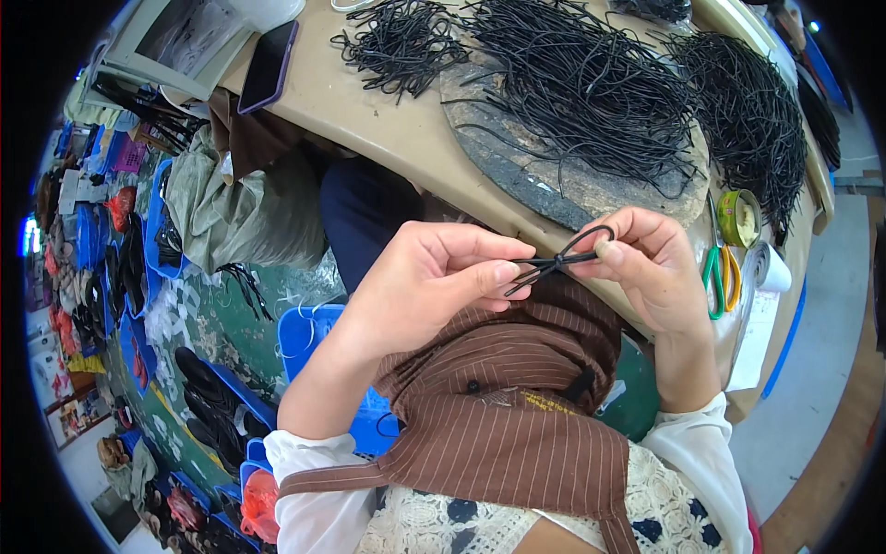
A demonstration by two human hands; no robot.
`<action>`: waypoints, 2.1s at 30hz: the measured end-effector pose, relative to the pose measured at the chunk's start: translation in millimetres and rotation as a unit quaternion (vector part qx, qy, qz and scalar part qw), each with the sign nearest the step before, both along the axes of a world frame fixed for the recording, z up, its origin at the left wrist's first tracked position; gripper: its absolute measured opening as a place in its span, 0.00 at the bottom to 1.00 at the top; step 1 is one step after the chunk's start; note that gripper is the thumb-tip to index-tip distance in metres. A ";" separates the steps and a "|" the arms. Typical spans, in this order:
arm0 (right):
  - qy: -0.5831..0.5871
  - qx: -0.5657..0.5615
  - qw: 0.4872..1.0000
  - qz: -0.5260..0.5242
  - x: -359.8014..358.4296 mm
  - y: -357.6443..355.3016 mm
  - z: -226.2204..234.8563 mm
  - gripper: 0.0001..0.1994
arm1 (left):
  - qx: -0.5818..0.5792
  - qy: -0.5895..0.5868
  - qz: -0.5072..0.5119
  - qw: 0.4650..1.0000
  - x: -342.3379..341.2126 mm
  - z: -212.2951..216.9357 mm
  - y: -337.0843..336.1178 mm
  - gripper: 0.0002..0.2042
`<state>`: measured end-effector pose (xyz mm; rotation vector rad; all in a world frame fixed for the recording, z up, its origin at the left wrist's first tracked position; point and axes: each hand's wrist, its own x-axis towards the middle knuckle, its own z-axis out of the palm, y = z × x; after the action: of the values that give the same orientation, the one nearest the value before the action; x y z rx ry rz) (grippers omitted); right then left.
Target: The person sits at a cluttered workbench and repeatedly ties small black elastic bands into loops by hand. They pick up individual bands from a large pile on the table, twist them into knots, and place the finished loops back onto the pile.
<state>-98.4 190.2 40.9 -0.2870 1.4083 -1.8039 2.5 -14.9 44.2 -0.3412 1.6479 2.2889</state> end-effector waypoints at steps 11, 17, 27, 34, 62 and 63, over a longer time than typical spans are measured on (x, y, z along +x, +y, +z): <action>-0.004 -0.011 1.000 -0.011 -0.8 1.3 -2.7 0.07 | 0.045 -0.004 0.034 0.998 -3.2 -1.6 5.2 0.10; 0.198 0.073 0.971 -0.108 -13.5 6.3 -9.7 0.09 | -0.060 0.041 0.070 0.995 -38.5 -11.8 -34.9 0.11; 0.584 0.219 0.782 -0.007 -35.8 -56.8 -3.3 0.09 | -0.601 0.369 0.196 0.681 -52.8 -28.1 -17.6 0.14; 0.542 0.153 0.808 0.174 -22.8 -46.9 34.6 0.08 | -0.487 0.373 0.074 0.787 -18.8 -14.0 -11.7 0.11; 0.195 0.049 0.978 0.053 -4.3 -48.7 16.9 0.05 | 0.104 0.013 0.073 0.992 -4.3 -20.0 13.7 0.11; 0.185 0.043 0.981 0.040 -3.0 -49.7 12.7 0.06 | 0.093 0.021 0.080 0.992 -5.1 -21.8 15.2 0.11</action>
<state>-101.4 140.4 53.7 -0.6515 1.6976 -1.6752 -2.6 0.3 22.4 -0.3979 1.4568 2.5610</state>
